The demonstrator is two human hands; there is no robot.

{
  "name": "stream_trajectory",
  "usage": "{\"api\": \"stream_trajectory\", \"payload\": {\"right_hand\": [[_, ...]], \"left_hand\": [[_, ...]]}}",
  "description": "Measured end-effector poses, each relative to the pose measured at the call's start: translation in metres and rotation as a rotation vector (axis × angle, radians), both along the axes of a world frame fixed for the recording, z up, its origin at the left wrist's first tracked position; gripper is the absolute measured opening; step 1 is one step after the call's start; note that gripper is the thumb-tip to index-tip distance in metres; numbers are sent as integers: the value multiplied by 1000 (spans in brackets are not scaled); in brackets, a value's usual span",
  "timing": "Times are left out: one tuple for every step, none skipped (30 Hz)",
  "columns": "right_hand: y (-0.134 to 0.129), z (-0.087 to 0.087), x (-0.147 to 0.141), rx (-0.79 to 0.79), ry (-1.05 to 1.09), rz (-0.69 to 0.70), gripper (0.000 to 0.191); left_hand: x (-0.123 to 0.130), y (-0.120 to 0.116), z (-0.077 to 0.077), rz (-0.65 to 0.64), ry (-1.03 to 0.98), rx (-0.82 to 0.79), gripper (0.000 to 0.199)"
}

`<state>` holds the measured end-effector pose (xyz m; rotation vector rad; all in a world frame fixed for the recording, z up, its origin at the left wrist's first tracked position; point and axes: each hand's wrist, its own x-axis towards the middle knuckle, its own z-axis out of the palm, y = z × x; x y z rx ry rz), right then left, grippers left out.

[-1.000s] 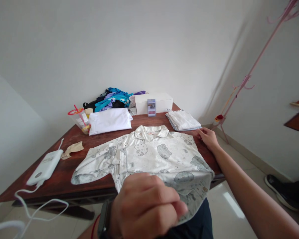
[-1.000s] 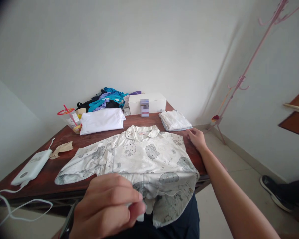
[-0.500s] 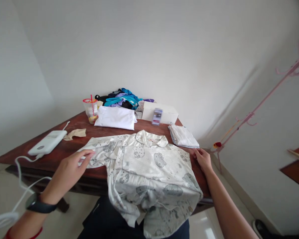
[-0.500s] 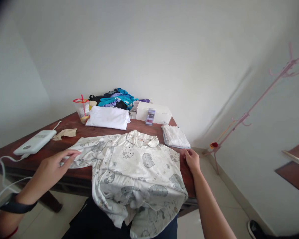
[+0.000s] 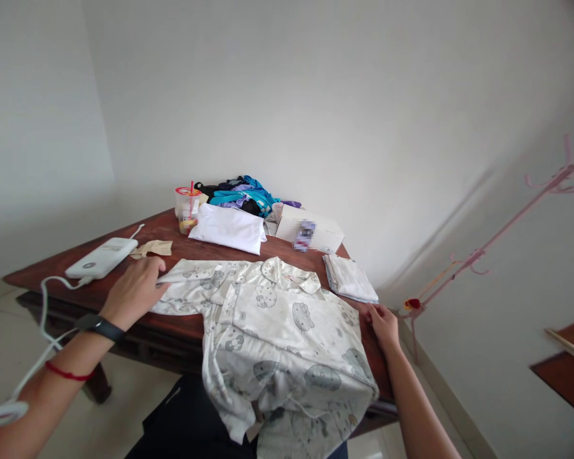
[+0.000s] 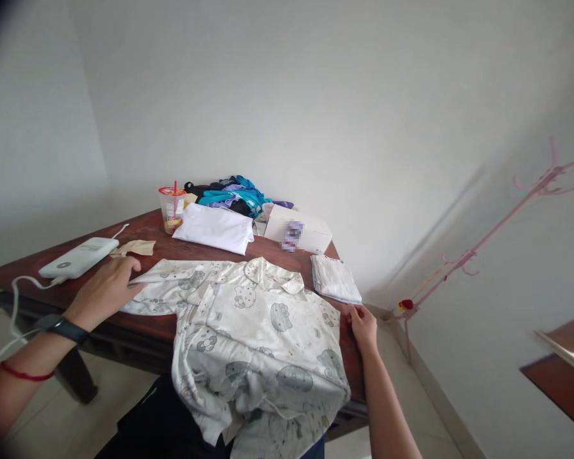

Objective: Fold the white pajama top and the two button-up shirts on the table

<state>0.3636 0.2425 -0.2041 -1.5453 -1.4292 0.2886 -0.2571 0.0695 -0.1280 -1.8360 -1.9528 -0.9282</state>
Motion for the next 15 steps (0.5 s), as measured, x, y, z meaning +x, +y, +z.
{"api": "stream_trajectory", "payload": {"right_hand": [[0,0,0,0,6,2,43],[0,0,0,-1,11,4,44],[0,0,0,-3,17,6,44],[0,0,0,-4,26,8,45],[0,0,0,-4,35,9,45],[0,0,0,-3,46,10,46],[-1,0,0,-2,57,11,46],[-1,0,-1,0,68,11,47],[-2,1,-1,2,80,10,47],[-2,1,-1,5,91,10,48],[-2,1,-2,8,101,11,48],[-3,2,-2,10,112,12,48],[-3,2,-2,12,122,14,48],[-2,1,-2,13,131,18,47],[-2,1,-2,13,141,22,46]], "left_hand": [[3,3,2,-53,28,-13,5],[8,7,3,-132,51,-54,8],[13,11,2,-229,67,-120,14],[20,15,1,-324,74,-196,19],[27,20,-1,-408,75,-264,22],[34,24,-3,-472,70,-312,23],[40,28,-6,-519,62,-339,22],[46,32,-8,-549,52,-345,20],[50,35,-11,-571,45,-340,20],[54,38,-12,-588,43,-336,21],[55,41,-14,-597,47,-336,23],[56,43,-15,-595,58,-337,24],[55,46,-15,-579,69,-331,26],[53,48,-14,-546,70,-317,27],[51,50,-11,-503,60,-281,28]]}}
